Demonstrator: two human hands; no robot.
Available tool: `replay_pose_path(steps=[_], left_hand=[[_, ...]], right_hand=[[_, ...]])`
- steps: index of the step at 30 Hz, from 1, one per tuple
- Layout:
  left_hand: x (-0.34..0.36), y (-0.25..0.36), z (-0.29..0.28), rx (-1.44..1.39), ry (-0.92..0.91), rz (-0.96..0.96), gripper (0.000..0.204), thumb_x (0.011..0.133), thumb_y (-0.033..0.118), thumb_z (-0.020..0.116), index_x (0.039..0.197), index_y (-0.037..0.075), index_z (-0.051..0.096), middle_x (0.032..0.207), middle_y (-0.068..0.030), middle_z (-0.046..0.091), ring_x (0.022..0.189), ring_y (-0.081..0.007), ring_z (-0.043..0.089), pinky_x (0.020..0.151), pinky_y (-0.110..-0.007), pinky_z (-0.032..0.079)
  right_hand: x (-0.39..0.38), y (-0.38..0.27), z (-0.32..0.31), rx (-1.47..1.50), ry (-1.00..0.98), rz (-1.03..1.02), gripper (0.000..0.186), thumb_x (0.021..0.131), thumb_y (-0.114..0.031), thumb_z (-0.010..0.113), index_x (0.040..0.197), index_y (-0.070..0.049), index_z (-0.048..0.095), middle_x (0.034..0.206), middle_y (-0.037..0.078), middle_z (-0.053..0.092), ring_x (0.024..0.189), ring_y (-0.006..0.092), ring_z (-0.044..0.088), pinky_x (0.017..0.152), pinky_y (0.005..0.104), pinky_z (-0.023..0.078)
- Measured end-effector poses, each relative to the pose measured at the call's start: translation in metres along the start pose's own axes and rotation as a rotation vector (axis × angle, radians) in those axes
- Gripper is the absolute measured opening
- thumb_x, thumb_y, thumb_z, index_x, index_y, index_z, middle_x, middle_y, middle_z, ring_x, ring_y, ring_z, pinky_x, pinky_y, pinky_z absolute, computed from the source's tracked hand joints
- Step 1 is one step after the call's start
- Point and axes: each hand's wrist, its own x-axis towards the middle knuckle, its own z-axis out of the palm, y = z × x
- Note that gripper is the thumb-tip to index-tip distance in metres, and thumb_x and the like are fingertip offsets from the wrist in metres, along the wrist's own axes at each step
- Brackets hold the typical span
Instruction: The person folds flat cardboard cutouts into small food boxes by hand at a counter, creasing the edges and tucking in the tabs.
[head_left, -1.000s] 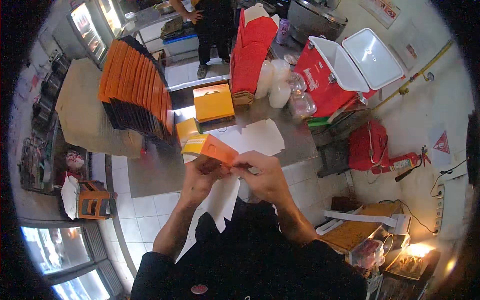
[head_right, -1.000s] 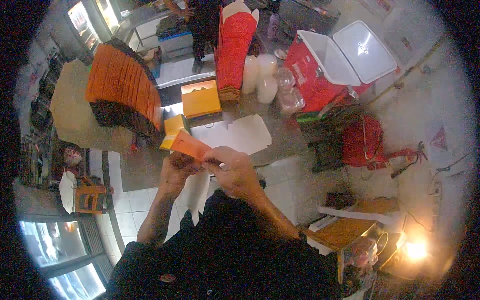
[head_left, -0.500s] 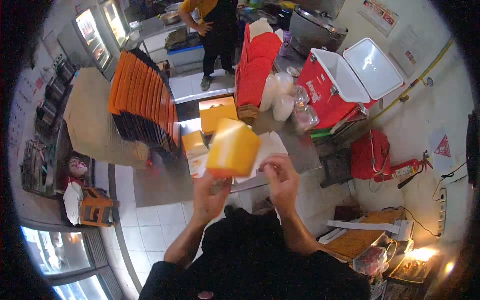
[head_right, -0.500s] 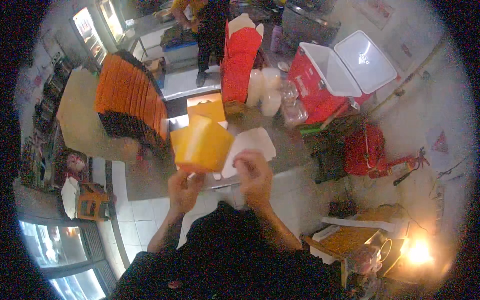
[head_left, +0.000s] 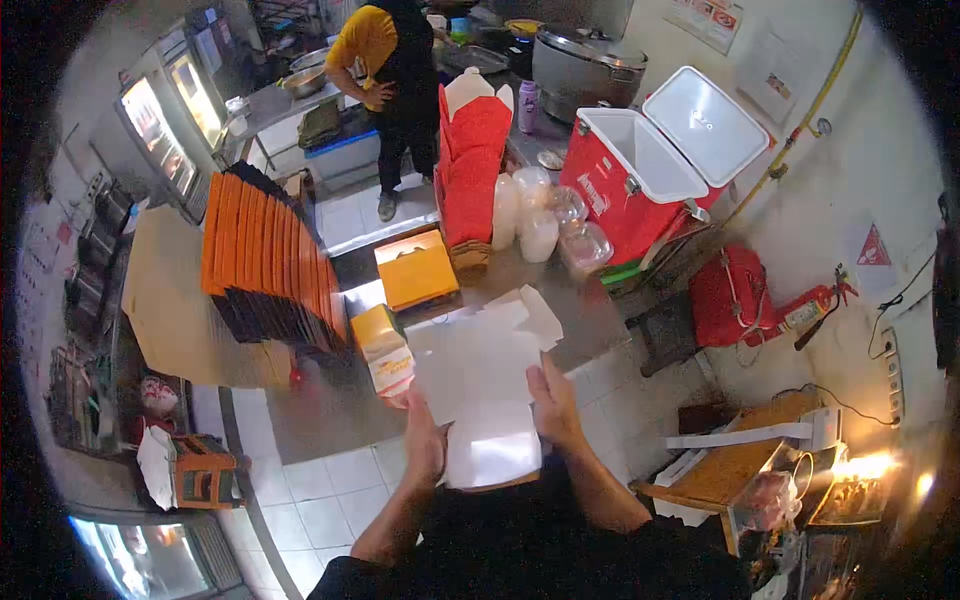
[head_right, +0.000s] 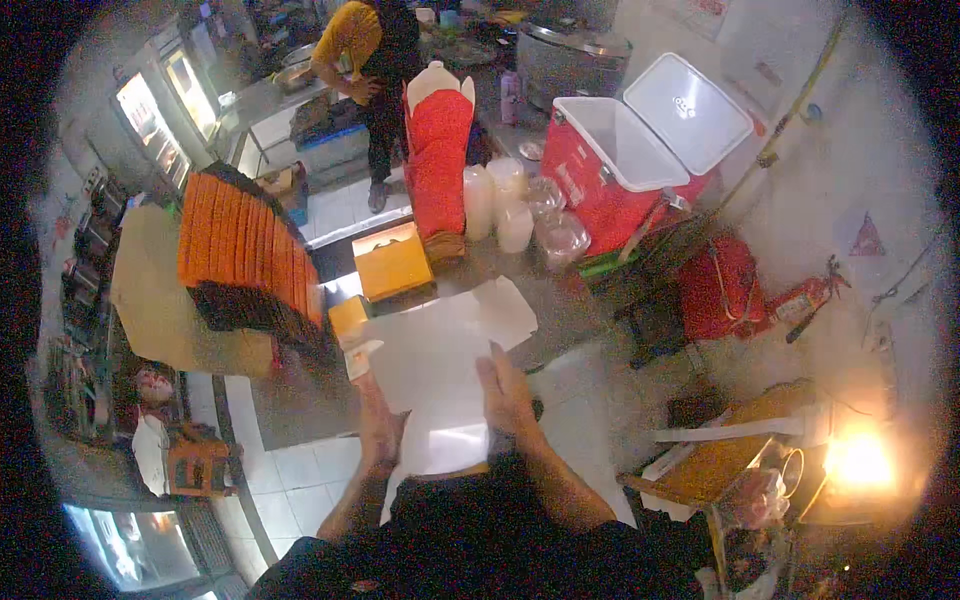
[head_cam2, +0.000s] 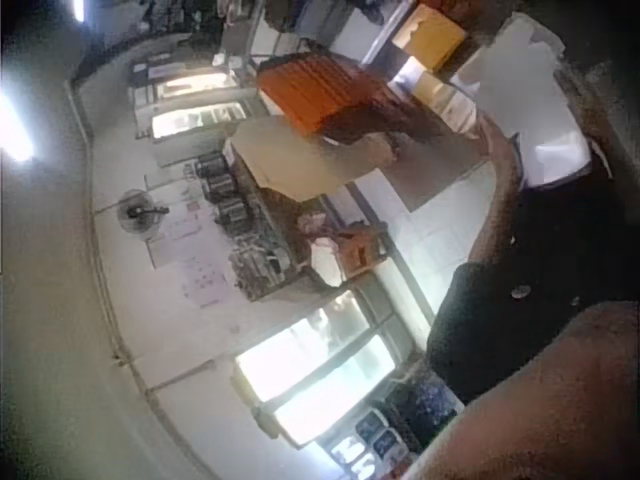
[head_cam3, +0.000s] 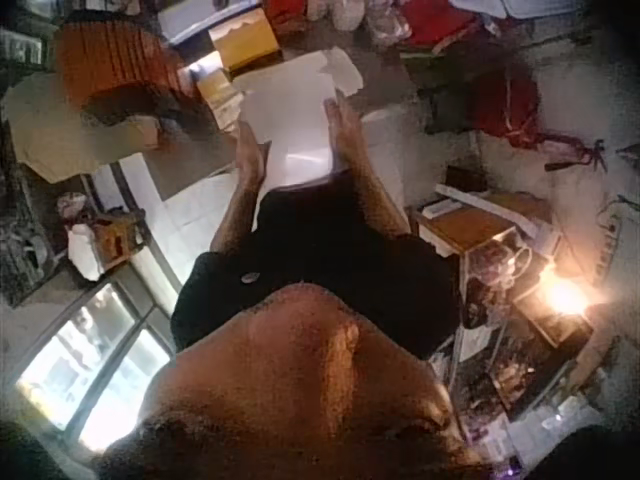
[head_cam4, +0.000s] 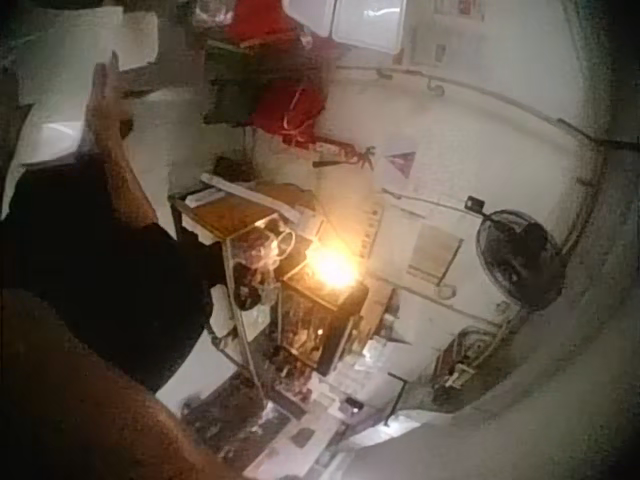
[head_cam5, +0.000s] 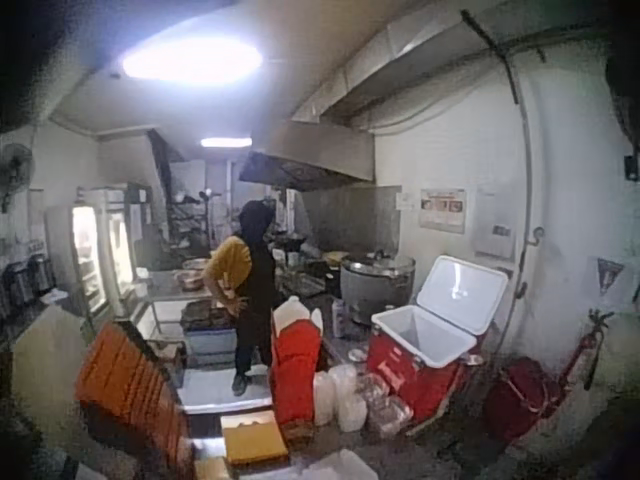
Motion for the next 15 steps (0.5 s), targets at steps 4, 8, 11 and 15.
replay_pose_path(steps=[4,8,11,15], left_hand=[[-0.003,0.010,0.012,0.034,-0.018,-0.121,0.060,0.102,0.044,0.050,0.150,0.009,0.036,0.143,-0.0080,0.049,0.131,-0.0244,0.049,0.111,-0.040,0.039],[-0.002,0.019,0.012,1.011,-0.265,0.254,0.063,0.090,0.012,0.067,0.147,0.007,0.039,0.142,-0.0101,0.051,0.131,-0.0246,0.049,0.107,-0.039,0.042],[0.002,0.009,0.016,0.611,-0.311,-0.084,0.064,0.086,0.001,0.069,0.143,0.004,0.042,0.134,-0.0132,0.056,0.124,-0.0226,0.054,0.104,-0.038,0.046],[-0.009,-0.014,0.034,0.166,-0.245,-0.245,0.056,0.087,-0.002,0.068,0.137,0.003,0.043,0.110,-0.0112,0.067,0.099,-0.0162,0.066,0.084,-0.030,0.055]], right_hand=[[-0.007,-0.003,0.003,-0.035,-0.039,0.112,0.038,0.107,-0.030,0.040,0.114,0.001,0.061,0.101,0.005,0.062,0.093,0.0171,0.058,0.082,0.0330,0.047],[-0.010,-0.005,-0.019,0.206,-0.179,0.179,0.031,0.102,-0.024,0.053,0.120,0.000,0.059,0.102,0.005,0.064,0.093,0.0156,0.060,0.083,0.0329,0.048],[-0.019,-0.008,-0.038,0.232,-0.289,0.351,0.037,0.095,-0.018,0.065,0.127,-0.001,0.058,0.109,0.009,0.068,0.096,0.0153,0.064,0.088,0.0322,0.051],[-0.045,-0.013,-0.048,0.304,-0.155,0.256,0.044,0.087,-0.010,0.074,0.124,0.002,0.055,0.103,0.008,0.065,0.097,0.0143,0.063,0.087,0.0309,0.052]])
